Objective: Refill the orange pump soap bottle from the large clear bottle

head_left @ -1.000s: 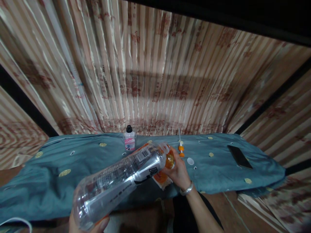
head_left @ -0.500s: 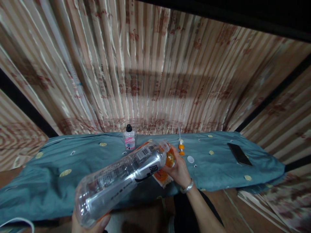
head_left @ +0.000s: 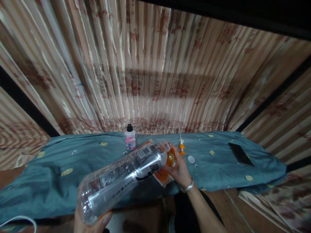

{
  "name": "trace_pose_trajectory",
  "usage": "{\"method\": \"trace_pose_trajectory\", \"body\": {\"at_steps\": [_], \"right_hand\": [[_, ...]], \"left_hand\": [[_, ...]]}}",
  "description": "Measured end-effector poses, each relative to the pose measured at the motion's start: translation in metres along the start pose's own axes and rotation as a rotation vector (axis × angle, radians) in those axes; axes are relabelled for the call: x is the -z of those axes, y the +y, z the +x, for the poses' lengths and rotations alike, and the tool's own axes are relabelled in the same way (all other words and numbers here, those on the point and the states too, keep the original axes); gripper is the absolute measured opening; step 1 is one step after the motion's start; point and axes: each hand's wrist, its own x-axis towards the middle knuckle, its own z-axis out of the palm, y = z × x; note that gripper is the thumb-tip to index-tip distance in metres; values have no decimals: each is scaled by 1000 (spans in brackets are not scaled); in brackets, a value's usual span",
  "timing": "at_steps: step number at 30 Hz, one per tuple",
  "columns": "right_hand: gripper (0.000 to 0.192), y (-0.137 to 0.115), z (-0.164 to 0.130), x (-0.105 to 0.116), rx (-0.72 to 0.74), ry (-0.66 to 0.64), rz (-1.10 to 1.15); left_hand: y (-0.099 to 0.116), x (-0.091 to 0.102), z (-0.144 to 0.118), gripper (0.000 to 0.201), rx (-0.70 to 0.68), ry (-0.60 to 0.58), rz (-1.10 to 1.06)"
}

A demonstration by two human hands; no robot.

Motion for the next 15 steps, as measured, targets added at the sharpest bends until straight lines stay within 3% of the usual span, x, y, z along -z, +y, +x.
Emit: {"method": "trace_pose_trajectory", "body": {"at_steps": [4,8,11,15], "right_hand": [[76,0,0,1,-9,-8,4],[77,2,-1,1,-4,-10,3],[80,4,-2,0,-11,-8,-10],[81,6,-2,-1,-3,-4,-9]], "left_hand": [[18,-10,-9,78,101,65,-41],[36,-19,-16,84,158,40,-28],[39,-18,-15,89,124,44,15],[34,-9,-3,83,-22,11,94]]}}
